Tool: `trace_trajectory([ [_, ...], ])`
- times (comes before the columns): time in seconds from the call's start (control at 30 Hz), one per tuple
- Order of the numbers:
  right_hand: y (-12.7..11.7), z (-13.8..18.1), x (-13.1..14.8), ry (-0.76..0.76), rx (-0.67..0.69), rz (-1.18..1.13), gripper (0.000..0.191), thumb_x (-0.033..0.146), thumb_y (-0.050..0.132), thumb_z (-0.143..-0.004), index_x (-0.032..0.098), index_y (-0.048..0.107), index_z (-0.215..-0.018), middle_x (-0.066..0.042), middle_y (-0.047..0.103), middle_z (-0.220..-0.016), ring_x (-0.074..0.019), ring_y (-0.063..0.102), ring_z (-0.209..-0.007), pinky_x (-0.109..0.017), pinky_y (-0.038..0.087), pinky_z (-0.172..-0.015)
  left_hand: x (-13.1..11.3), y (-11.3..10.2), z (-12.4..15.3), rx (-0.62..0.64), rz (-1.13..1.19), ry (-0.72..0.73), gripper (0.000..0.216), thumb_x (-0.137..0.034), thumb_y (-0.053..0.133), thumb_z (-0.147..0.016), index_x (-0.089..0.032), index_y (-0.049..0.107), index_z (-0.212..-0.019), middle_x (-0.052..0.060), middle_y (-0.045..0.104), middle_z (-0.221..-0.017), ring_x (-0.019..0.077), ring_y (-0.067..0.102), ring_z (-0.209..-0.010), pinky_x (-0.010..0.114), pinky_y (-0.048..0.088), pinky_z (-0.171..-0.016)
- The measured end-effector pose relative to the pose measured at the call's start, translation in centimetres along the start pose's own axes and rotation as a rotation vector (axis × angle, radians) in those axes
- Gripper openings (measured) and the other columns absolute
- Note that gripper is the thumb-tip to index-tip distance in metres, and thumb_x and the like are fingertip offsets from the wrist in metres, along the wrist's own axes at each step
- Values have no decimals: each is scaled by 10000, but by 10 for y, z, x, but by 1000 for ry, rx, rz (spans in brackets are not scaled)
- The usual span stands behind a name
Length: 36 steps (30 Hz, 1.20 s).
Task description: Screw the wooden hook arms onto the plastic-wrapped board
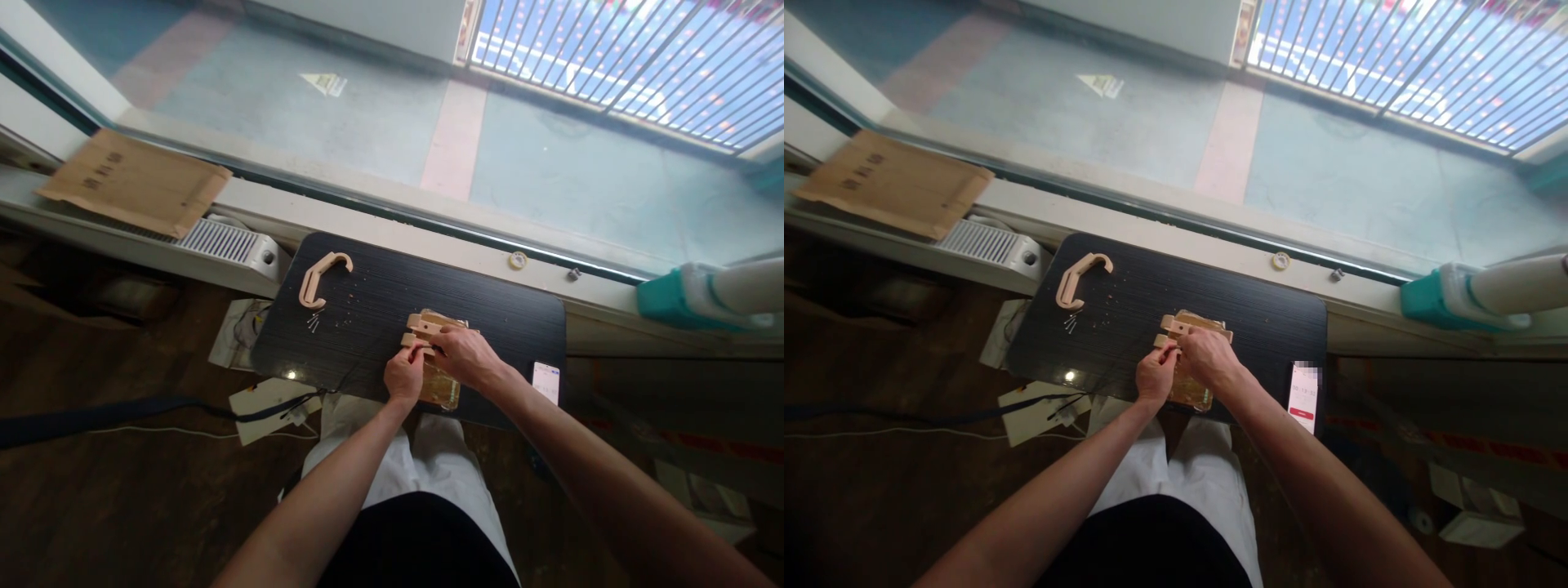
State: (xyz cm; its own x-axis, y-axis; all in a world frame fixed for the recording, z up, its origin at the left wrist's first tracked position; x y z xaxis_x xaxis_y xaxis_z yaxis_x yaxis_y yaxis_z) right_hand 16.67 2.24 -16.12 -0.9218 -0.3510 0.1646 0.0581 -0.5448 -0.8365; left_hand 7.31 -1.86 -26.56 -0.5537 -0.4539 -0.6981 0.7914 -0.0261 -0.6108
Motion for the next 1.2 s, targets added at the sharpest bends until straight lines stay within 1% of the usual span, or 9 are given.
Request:
trace_trajectory([
  [0.17,2,-2,8,-32,21,44,285,273,419,-901,181,686,-944,-96,650,-950,-177,621,-837,-241,442,-709,2,0,0,21,-38,-34,236,-321,529,-841,-244,702,-981,44,725,-848,153,640,-742,220,392,-665],
  [0.37,3,-9,37,-238,64,96,248,155,449,-873,147,688,-940,-118,647,-1039,-193,603,-947,-241,448,-797,4,2,0,26,-93,-52,239,-303,526,-837,-234,705,-979,68,722,-843,169,637,-734,237,376,-629],
  [0.47,2,-18,32,-173,69,108,226,168,479,-844,134,691,-913,-130,671,-975,-211,621,-918,-249,456,-772,2,1,-1,1,-64,-18,232,-311,537,-833,-248,707,-977,59,720,-823,166,636,-740,233,385,-647],
  [0.67,-1,-23,0,162,77,45,286,326,455,-849,171,678,-937,-137,690,-929,-228,646,-883,-281,467,-724,0,1,-3,15,-23,-27,224,-283,536,-830,-265,703,-978,40,720,-835,157,632,-741,232,393,-662],
  [0.87,-12,-12,12,-4,-8,99,216,239,505,-811,199,659,-956,-95,678,-970,-211,644,-885,-259,462,-723,1,2,-3,75,69,24,214,-254,563,-803,-227,689,-973,23,698,-753,130,619,-694,217,410,-671],
  [0.97,-12,-8,12,-26,-29,123,217,202,490,-828,173,674,-939,-113,670,-975,-206,642,-895,-246,460,-743,9,-12,-1,88,63,54,208,-257,577,-773,-185,659,-951,-3,643,-660,124,592,-635,227,429,-655],
  [1.03,-8,-8,9,-9,-14,122,217,218,502,-833,175,674,-958,-113,666,-988,-206,641,-904,-242,462,-757,4,-34,-3,-2,-19,139,213,-274,595,-746,-174,625,-932,13,640,-748,146,596,-715,255,447,-698],
  [1.1,-4,-10,5,7,3,125,214,236,518,-831,184,676,-964,-107,665,-1002,-209,641,-911,-248,465,-772,-15,-47,-5,-46,-91,313,328,-254,635,-699,-175,581,-1013,54,637,-968,186,580,-933,299,440,-830],
  [1.2,-4,-10,3,10,-6,134,220,230,504,-836,180,682,-956,-105,669,-996,-214,642,-910,-260,468,-786,-31,-41,-15,51,-165,409,507,-237,665,-657,-186,512,-1138,77,594,-1149,216,531,-1069,329,410,-911],
])
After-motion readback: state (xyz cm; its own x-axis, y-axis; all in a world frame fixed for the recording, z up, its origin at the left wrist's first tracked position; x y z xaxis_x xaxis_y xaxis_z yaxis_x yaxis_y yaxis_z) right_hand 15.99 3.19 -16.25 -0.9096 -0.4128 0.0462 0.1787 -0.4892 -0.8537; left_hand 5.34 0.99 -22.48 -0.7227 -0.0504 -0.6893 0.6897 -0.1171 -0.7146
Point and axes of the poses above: each hand's wrist, its own z-axis away from the middle knuckle, its own y-axis out of the palm, x = y × z, the point moved 10 cm from there along -z, towards the middle knuckle
